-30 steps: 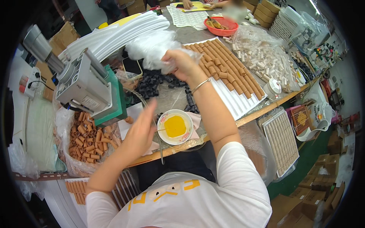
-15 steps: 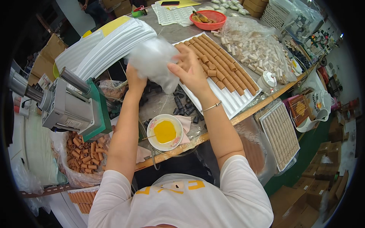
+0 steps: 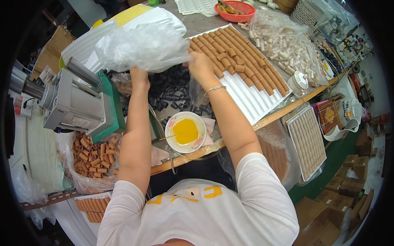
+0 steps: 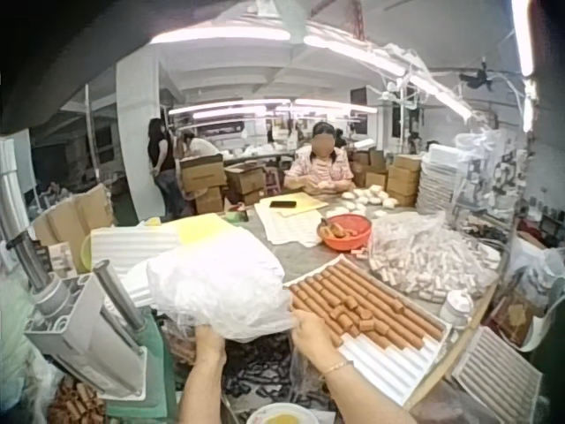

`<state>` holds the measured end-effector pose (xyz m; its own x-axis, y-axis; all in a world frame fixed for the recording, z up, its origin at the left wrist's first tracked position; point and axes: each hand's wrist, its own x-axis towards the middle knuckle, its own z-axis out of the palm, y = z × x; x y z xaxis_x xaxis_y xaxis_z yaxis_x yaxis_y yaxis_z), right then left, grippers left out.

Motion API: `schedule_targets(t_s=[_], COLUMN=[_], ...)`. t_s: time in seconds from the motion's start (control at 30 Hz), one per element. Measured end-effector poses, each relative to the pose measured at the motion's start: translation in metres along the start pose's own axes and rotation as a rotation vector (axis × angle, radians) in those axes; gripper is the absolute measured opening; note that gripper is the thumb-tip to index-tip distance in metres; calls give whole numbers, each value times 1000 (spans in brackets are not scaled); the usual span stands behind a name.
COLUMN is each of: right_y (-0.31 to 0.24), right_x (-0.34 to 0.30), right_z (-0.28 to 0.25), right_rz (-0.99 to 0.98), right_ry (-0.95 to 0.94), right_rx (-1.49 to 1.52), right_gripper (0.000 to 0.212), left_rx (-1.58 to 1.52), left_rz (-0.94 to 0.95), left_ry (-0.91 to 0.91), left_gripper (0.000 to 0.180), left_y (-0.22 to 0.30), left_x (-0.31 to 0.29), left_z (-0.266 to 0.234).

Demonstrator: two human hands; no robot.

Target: Dipping small cylindrical components into adhesive and placing them into a slotted tray.

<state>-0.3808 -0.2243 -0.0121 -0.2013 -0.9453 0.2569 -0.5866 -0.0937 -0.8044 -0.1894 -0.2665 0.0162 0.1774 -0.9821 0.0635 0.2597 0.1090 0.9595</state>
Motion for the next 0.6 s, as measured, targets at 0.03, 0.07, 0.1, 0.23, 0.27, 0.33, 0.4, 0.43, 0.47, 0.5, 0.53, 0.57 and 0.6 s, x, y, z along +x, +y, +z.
schedule_targets(t_s=[0.03,0.07,0.1,0.23,0.27,0.33,0.4,0.43,0.47,0.5,0.53,0.57,0.6], right_y=[-16,-17,-15,-36,-54,-83,-98,-102,-104,-101,-90,-77,-60], right_x=[-1,-5,-11,-46,-59,-84,-87,-84,-80,-69,-49,-28,-9], right_z=[-13,-19,-26,-62,-65,-65,-51,-43,-36,-30,-23,-17,-16], right_rz=[99,102,70,25,-61,-231,-317,-521,-727,-725,-711,-695,-561], right_ry=[-19,-24,59,101,65,12,-7,58,121,119,222,327,365], right_rx=[38,37,-88,-329,-354,-272,-165,-246,-326,-324,-489,-652,-683], right_gripper=[19,19,21,48,57,70,74,73,71,71,67,63,54], left_rx=[2,350,694,761,764,200,0,-196,494,496,444,387,300], left_rz=[-5,330,664,717,718,323,187,41,583,580,278,-20,157], left_ry=[7,-42,-100,63,73,-191,-278,-371,-402,-401,-404,-397,-330], left_gripper=[50,51,51,52,52,46,43,40,33,33,34,34,32], left_y=[-7,-16,-14,3,-1,-11,-13,-11,-3,-3,-5,-5,-5], left_x=[5,11,8,-26,-25,-22,-25,-27,-20,-19,-18,-17,-25], left_z=[-7,-16,-16,-4,-6,-3,5,10,8,5,3,2,6])
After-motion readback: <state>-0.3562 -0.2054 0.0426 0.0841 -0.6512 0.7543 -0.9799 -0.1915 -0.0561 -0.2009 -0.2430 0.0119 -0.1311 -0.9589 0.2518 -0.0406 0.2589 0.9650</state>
